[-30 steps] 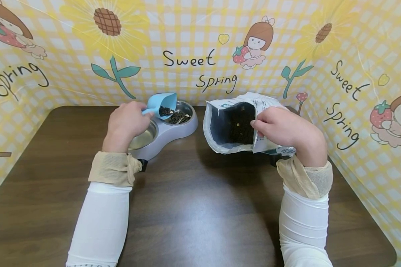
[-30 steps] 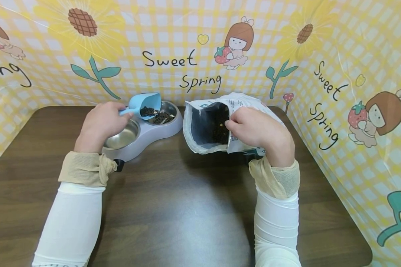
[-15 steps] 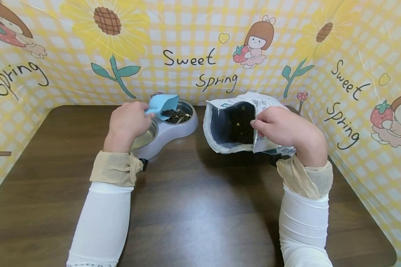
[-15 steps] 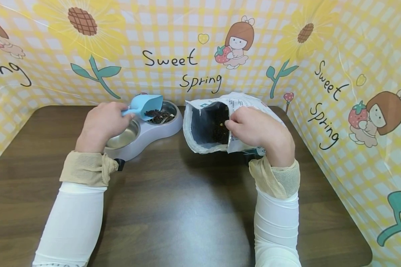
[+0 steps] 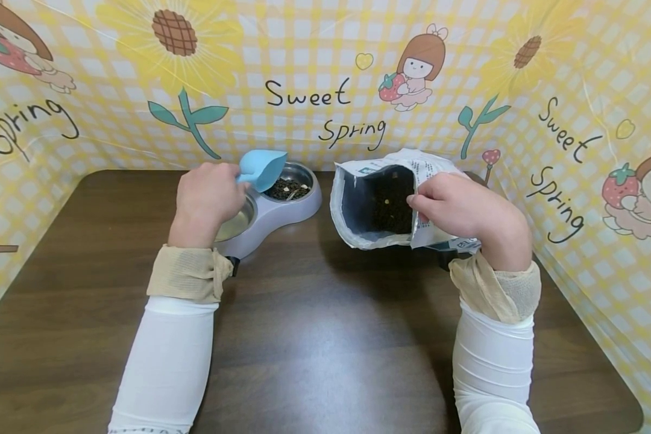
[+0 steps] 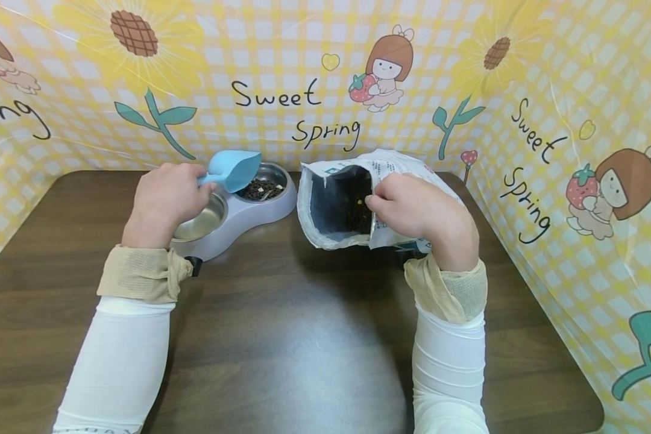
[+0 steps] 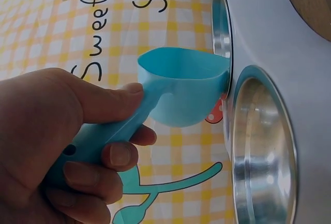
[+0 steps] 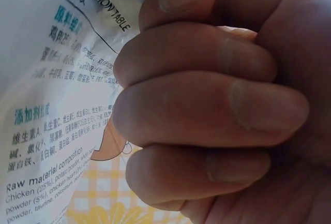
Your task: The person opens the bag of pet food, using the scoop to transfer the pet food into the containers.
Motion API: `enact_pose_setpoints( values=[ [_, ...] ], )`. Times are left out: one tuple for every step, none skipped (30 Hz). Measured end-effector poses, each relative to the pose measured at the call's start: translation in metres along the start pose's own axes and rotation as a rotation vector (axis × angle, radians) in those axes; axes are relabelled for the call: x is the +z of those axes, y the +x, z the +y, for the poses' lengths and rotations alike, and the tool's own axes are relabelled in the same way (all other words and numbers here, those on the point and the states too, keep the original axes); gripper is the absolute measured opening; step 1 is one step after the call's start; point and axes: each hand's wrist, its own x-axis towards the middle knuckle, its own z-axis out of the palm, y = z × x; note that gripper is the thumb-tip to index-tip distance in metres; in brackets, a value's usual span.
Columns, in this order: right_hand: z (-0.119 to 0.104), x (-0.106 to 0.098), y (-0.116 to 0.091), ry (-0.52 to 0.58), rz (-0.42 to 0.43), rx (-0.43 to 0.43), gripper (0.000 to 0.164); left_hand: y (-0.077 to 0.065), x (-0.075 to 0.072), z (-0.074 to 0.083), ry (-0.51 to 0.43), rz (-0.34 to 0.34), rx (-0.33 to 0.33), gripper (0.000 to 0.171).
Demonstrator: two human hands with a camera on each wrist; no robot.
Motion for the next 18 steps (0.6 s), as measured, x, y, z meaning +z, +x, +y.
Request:
enact_pose_setpoints(
  values=[
    [-0.0001,-0.0001,-0.0001,0.003,-0.002,0.001,0.049,-0.0002,-0.0001,-0.0001,0.004,0.010,0.005,0.032],
    [-0.0003,-0.0002,-0.0002,0.006,-0.005,0.002,0.049,-0.0004,-0.0002,-0.0002,0.008,0.020,0.012,0.031],
    [-0.0004,-0.0004,-0.0004,0.009,-0.006,0.003,0.049,-0.0003,-0.0002,-0.0002,0.014,0.030,0.020,0.030],
    [-0.0004,-0.0003,-0.0005,0.012,-0.008,0.004,0.049,-0.0003,0.0000,-0.0002,0.018,0.039,0.028,0.030],
    [-0.0004,-0.0003,-0.0006,0.016,-0.009,0.005,0.049,-0.0002,0.0002,-0.0003,0.021,0.049,0.036,0.029],
    [-0.0003,-0.0002,-0.0007,0.017,-0.008,0.006,0.049,-0.0001,0.0003,-0.0002,0.025,0.058,0.043,0.029],
    [-0.0003,-0.0002,-0.0008,0.018,-0.008,0.006,0.049,0.0002,0.0005,-0.0004,0.028,0.066,0.048,0.028],
    [-0.0003,-0.0002,-0.0009,0.020,-0.007,0.007,0.048,0.0003,0.0008,-0.0006,0.032,0.071,0.053,0.028],
    [-0.0002,-0.0001,-0.0009,0.021,-0.007,0.008,0.048,0.0003,0.0010,-0.0008,0.034,0.076,0.055,0.027],
    [-0.0001,-0.0001,-0.0009,0.022,-0.007,0.009,0.048,0.0004,0.0011,-0.0008,0.035,0.077,0.057,0.027],
    [-0.0001,-0.0001,-0.0009,0.023,-0.007,0.010,0.048,0.0004,0.0012,-0.0010,0.036,0.078,0.057,0.026],
    [0.0000,-0.0001,-0.0009,0.024,-0.007,0.010,0.048,0.0005,0.0013,-0.0010,0.038,0.077,0.057,0.026],
    [0.0000,0.0000,-0.0009,0.025,-0.008,0.012,0.048,0.0005,0.0014,-0.0011,0.039,0.076,0.058,0.026],
    [0.0001,0.0000,-0.0008,0.025,-0.009,0.012,0.048,0.0005,0.0014,-0.0010,0.041,0.074,0.057,0.025],
    [0.0002,0.0000,-0.0007,0.023,-0.008,0.011,0.049,0.0007,0.0013,-0.0009,0.040,0.070,0.058,0.025],
    [0.0002,0.0001,-0.0005,0.025,-0.010,0.012,0.049,0.0008,0.0013,-0.0008,0.038,0.068,0.058,0.025],
    [0.0002,0.0001,-0.0003,0.025,-0.010,0.011,0.049,0.0008,0.0013,-0.0008,0.038,0.067,0.058,0.025],
    [0.0002,0.0001,-0.0001,0.027,-0.011,0.011,0.049,0.0009,0.0011,-0.0008,0.037,0.067,0.059,0.025]
  ],
)
